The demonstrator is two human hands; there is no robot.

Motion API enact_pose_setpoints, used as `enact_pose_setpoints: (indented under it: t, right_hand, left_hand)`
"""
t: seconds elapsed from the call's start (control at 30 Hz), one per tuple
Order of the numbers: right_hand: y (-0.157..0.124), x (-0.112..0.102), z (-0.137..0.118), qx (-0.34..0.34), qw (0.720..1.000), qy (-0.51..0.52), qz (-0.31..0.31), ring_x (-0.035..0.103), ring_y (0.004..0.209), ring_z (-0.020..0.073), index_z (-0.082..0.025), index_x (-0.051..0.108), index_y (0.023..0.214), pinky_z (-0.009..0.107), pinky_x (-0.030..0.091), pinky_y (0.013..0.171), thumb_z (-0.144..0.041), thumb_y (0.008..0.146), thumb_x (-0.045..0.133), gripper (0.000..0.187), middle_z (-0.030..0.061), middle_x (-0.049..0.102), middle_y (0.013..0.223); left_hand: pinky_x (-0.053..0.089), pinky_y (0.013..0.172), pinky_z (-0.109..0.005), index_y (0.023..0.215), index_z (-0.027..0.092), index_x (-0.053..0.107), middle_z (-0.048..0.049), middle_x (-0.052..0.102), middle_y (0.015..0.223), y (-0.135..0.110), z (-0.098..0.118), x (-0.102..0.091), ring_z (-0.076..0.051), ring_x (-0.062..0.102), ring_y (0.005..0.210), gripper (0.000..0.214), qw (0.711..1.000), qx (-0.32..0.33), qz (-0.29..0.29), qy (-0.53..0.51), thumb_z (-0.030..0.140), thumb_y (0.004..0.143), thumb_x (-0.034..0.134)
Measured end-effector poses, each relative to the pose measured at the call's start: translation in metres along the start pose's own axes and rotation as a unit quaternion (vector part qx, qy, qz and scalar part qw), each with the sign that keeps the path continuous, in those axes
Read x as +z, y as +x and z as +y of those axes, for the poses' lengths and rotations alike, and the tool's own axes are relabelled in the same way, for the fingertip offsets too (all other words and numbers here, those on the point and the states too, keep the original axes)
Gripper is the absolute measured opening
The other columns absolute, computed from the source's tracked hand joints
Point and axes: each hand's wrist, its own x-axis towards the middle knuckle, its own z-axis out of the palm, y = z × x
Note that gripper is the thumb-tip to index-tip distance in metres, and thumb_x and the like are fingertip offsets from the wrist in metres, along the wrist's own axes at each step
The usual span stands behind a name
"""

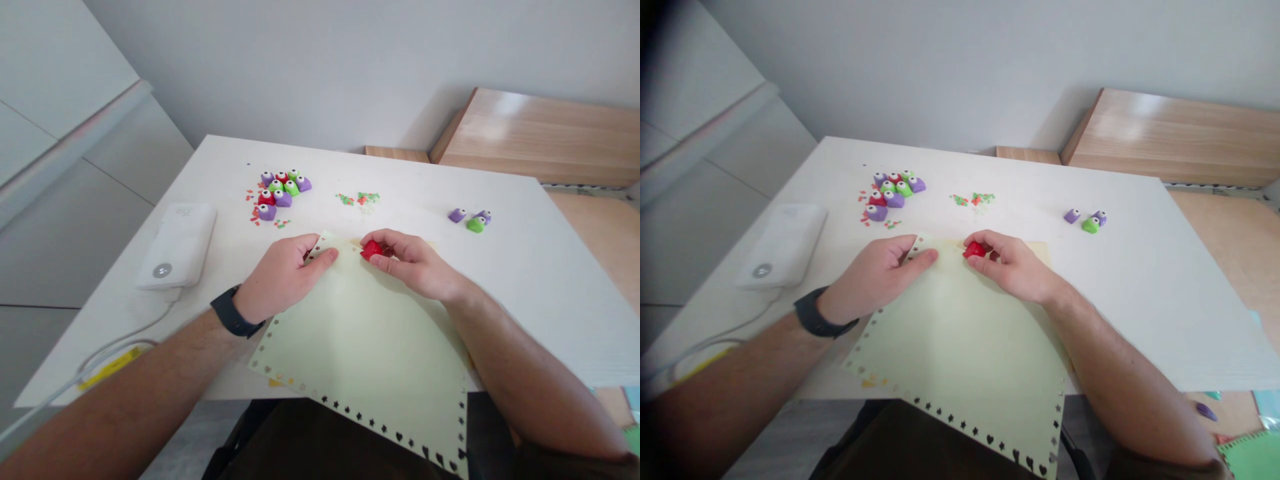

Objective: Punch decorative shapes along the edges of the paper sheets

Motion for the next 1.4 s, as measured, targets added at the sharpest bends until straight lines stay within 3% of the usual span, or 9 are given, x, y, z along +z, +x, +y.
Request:
enact_pose_setpoints:
  t: [0.37,0.67,1.07,1.4]
  right_hand:
    - [0.0020,0.0012,-0.0003,0.012,1.000,0.027,0.011,0.059,0.091,0.0197,-0.020,0.069,0.118,0.034,0.048,0.081,-0.044,0.097,0.068,0.032,0.0060,0.069,0.104]
    - [0.0000,0.0012,-0.0027,0.002,1.000,0.003,-0.016,0.056,0.082,0.0170,-0.020,0.069,0.121,0.033,0.046,0.074,-0.043,0.098,0.067,0.032,0.0050,0.068,0.103]
    - [0.0007,0.0000,-0.0050,-0.005,1.000,-0.009,0.010,0.054,0.083,0.0173,-0.018,0.071,0.116,0.032,0.043,0.073,-0.040,0.096,0.069,0.030,0.0067,0.067,0.101]
    - [0.0000,-0.0022,-0.0033,0.005,1.000,-0.010,0.001,0.052,0.079,0.0165,-0.018,0.071,0.115,0.033,0.042,0.071,-0.040,0.096,0.069,0.029,0.0044,0.066,0.096]
  left_hand:
    - [0.022,0.053,-0.027,0.075,0.020,0.056,0.0039,0.049,0.061,0.0003,-0.0002,0.0001,-0.013,0.040,0.055,0.036,1.000,-0.003,0.002,-0.009,0.049,0.097,0.056]
    - [0.024,0.052,-0.028,0.073,0.020,0.057,0.0037,0.046,0.060,-0.0017,0.0067,-0.0023,-0.013,0.039,0.056,0.031,1.000,0.007,0.010,-0.023,0.043,0.094,0.059]
    - [0.023,0.055,-0.029,0.072,0.020,0.049,0.0051,0.045,0.060,0.0008,-0.0025,0.0018,-0.012,0.042,0.056,0.039,1.000,0.005,0.012,0.009,0.048,0.098,0.057]
    - [0.023,0.055,-0.029,0.074,0.020,0.052,0.0051,0.048,0.061,0.0008,-0.0029,0.0018,-0.011,0.043,0.056,0.038,1.000,0.002,0.002,0.008,0.048,0.099,0.056]
